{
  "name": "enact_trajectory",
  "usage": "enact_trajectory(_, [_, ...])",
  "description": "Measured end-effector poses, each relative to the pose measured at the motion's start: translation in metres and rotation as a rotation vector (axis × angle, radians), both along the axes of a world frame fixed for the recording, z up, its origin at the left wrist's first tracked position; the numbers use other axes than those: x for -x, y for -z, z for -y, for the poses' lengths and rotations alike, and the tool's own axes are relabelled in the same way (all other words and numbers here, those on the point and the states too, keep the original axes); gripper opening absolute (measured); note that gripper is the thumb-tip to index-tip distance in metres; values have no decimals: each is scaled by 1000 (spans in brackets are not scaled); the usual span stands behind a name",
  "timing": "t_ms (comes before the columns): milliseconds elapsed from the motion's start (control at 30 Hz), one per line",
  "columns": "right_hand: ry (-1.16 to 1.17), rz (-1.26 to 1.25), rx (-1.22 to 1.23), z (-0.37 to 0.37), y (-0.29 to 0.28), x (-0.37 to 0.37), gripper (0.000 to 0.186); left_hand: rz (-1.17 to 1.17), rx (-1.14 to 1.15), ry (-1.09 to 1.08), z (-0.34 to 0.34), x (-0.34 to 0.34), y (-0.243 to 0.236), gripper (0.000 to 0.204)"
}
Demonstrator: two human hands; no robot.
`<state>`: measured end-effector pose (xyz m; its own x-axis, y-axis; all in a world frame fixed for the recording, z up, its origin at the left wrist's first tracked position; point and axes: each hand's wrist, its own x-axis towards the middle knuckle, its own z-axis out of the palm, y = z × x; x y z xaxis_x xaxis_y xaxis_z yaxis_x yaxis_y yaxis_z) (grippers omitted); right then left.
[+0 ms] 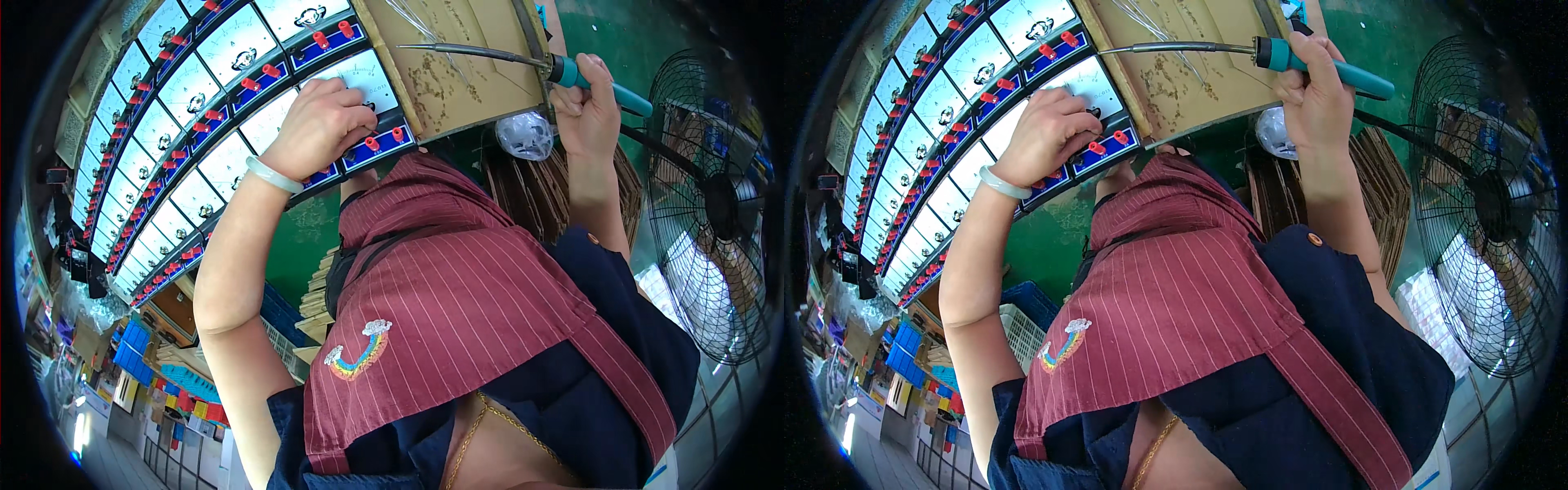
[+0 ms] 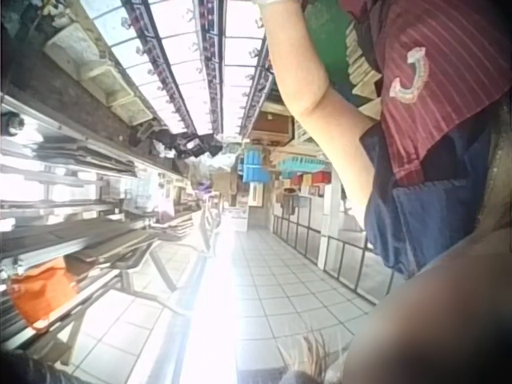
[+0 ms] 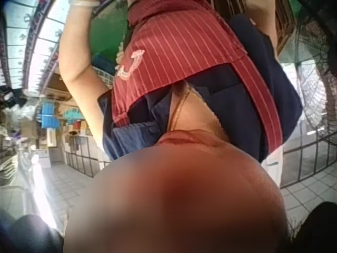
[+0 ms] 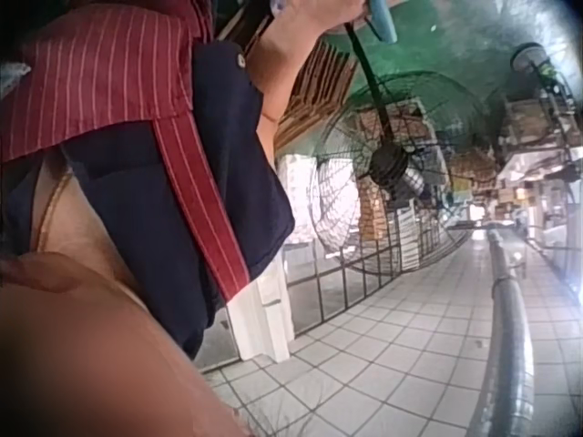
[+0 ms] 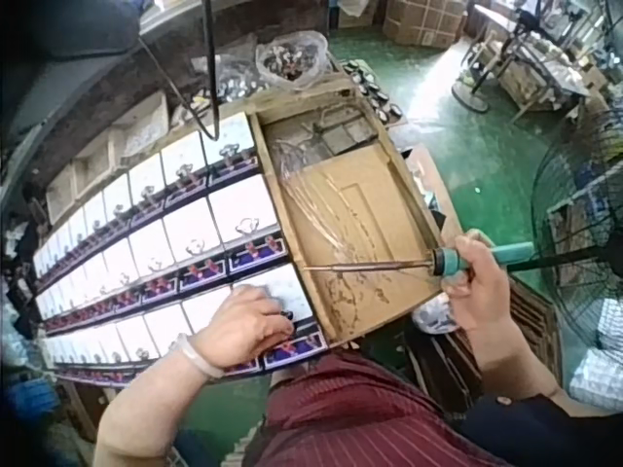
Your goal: Soldering electrical wires onto a panel of analog meters.
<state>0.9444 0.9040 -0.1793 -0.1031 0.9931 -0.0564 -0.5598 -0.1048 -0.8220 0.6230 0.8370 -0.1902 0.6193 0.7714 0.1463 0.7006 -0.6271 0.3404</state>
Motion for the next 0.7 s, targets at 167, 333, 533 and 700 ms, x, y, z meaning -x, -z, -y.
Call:
enact_trajectory(167, [6,-19,2,0,-2,-2,15,109,23,-189,12,0,3,7])
enact_trajectory(333, [6,1,-21,0,-3,3,13,161,-39,-633,36,-9,20,7])
enact_trajectory(533, [-36,113,-114,6,-6,27,10,238,30,-876,35,-20,23,7])
enact_trajectory(700, [-62,365,-240,13,-3,41,14,186,-20,-869,36,-19,25,7])
